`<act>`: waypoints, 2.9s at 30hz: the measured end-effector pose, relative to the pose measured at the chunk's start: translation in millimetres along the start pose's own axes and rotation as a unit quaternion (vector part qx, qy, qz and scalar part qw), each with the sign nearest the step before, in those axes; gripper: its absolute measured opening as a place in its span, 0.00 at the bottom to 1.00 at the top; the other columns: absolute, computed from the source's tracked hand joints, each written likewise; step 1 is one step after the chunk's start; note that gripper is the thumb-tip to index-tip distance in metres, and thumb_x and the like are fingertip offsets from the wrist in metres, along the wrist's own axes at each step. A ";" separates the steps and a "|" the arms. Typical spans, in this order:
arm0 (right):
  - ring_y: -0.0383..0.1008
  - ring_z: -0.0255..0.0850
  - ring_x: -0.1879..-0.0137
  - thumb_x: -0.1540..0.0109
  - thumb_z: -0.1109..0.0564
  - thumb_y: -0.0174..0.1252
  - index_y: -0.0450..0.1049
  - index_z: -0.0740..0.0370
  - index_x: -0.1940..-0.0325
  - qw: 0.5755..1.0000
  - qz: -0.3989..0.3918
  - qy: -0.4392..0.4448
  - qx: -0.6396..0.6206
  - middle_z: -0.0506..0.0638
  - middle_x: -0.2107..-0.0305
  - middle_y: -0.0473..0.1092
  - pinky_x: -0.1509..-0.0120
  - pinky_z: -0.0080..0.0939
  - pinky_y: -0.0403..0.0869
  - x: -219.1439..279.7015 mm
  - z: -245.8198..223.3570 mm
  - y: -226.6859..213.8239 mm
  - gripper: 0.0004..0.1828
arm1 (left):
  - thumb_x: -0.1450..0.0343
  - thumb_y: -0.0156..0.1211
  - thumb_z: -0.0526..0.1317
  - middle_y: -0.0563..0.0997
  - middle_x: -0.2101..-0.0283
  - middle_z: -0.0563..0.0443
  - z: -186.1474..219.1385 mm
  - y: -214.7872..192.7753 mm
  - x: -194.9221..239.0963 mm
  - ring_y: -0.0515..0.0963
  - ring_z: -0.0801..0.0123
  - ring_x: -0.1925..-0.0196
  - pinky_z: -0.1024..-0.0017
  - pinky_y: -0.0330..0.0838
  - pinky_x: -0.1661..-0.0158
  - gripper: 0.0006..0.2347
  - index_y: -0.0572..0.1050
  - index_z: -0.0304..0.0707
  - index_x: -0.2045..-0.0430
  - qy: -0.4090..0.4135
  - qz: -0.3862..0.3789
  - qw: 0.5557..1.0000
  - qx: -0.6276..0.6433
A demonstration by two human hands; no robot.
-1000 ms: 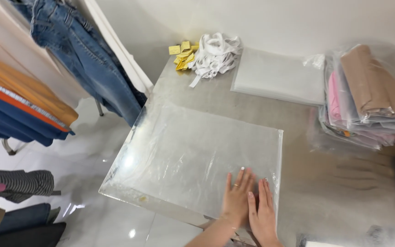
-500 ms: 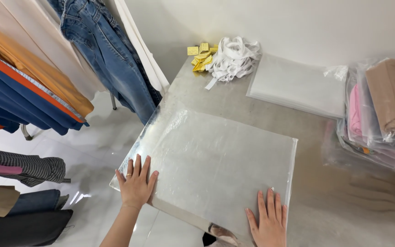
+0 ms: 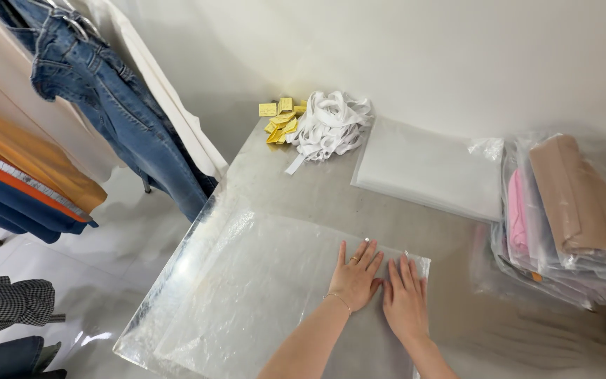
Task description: The person unpacks folded clothes from clear plastic bags on a metal table, places them on a stack, and then repacks them into new bags. The person handles orange, black, beige, and plaid garments, smoothing the plastic and arranging the items neatly.
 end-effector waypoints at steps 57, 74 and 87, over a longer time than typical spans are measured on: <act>0.79 0.39 0.62 0.45 0.37 0.70 0.81 0.46 0.43 0.915 -0.053 0.375 -0.139 0.44 0.52 0.69 0.41 0.39 0.76 223.7 -23.5 -71.6 0.29 | 0.25 0.53 0.46 0.56 0.23 0.35 88.9 60.6 215.4 0.55 0.45 0.23 0.30 0.37 0.32 0.23 0.68 0.43 0.33 0.137 0.187 0.964 0.129; 0.81 0.43 0.80 0.44 0.43 0.78 0.67 0.58 0.74 0.850 -0.218 0.431 -0.210 0.55 0.83 0.79 0.75 0.33 0.69 154.5 -25.7 -121.3 0.26 | 0.33 0.57 0.68 0.74 0.40 0.40 -237.2 69.5 337.1 0.69 0.43 0.35 0.52 0.70 0.40 0.36 0.72 0.44 0.37 -0.462 0.165 0.871 0.044; 0.84 0.47 0.77 0.40 0.37 0.66 0.77 0.66 0.64 0.807 -0.302 0.441 -0.251 0.63 0.77 0.81 0.78 0.33 0.77 129.7 23.0 -105.3 0.27 | 0.41 0.79 0.48 0.85 0.47 0.27 -230.0 -53.0 288.5 0.84 0.43 0.45 0.52 0.78 0.49 0.34 0.79 0.24 0.42 -0.442 0.025 0.788 0.428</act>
Point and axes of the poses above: each hand's wrist, its own x-axis away from the middle knuckle, its own y-axis out of the palm, z = x × y, the point moved 2 cm from there along -x, towards the middle knuckle
